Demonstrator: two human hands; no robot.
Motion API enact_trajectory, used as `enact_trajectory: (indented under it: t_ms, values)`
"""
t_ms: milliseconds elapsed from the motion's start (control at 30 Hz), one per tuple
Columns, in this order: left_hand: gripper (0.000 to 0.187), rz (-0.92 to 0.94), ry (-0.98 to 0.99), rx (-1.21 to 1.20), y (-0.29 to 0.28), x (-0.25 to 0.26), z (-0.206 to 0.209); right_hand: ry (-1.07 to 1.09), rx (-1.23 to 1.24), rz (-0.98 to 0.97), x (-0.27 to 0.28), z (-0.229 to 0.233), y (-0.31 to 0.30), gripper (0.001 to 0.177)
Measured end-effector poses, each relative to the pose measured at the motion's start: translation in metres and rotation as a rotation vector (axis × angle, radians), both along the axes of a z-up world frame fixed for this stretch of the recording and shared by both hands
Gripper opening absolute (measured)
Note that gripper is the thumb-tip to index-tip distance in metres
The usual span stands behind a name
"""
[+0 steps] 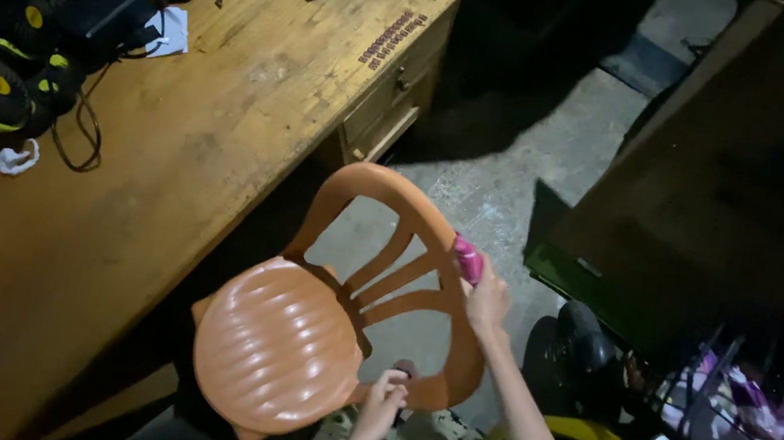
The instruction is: Cleaning a wooden desk and an orange plastic chair with a pink cloth.
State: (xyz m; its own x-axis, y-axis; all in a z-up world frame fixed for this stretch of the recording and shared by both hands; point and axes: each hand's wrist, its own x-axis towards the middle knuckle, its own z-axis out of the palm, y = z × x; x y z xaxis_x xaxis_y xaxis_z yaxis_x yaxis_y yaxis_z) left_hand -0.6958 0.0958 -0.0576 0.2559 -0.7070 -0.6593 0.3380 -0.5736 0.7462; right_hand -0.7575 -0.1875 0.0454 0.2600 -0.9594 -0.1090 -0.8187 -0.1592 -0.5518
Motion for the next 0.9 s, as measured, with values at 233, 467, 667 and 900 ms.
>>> enact_trajectory:
  t_ms: [233, 467, 667, 900]
  values:
    - [0.028, 0.094, -0.366, -0.098, -0.03, 0.102, -0.015, -0.018, -0.046, -0.03, 0.0, 0.005, -0.008, 0.06]
    - [0.034, 0.128, -0.818, -0.411, -0.192, 0.252, 0.072, 0.105, -0.178, -0.053, -0.008, -0.005, -0.007, 0.053]
    - [0.076, -0.299, -1.125, -0.535, -0.305, 0.293, 0.116, 0.072, -0.381, -0.013, -0.006, -0.011, 0.002, 0.061]
    - [0.093, -0.978, -1.099, -0.181, -0.312, 0.318, 0.058, 0.311, -0.108, -0.092, 0.025, 0.06, 0.029, 0.08]
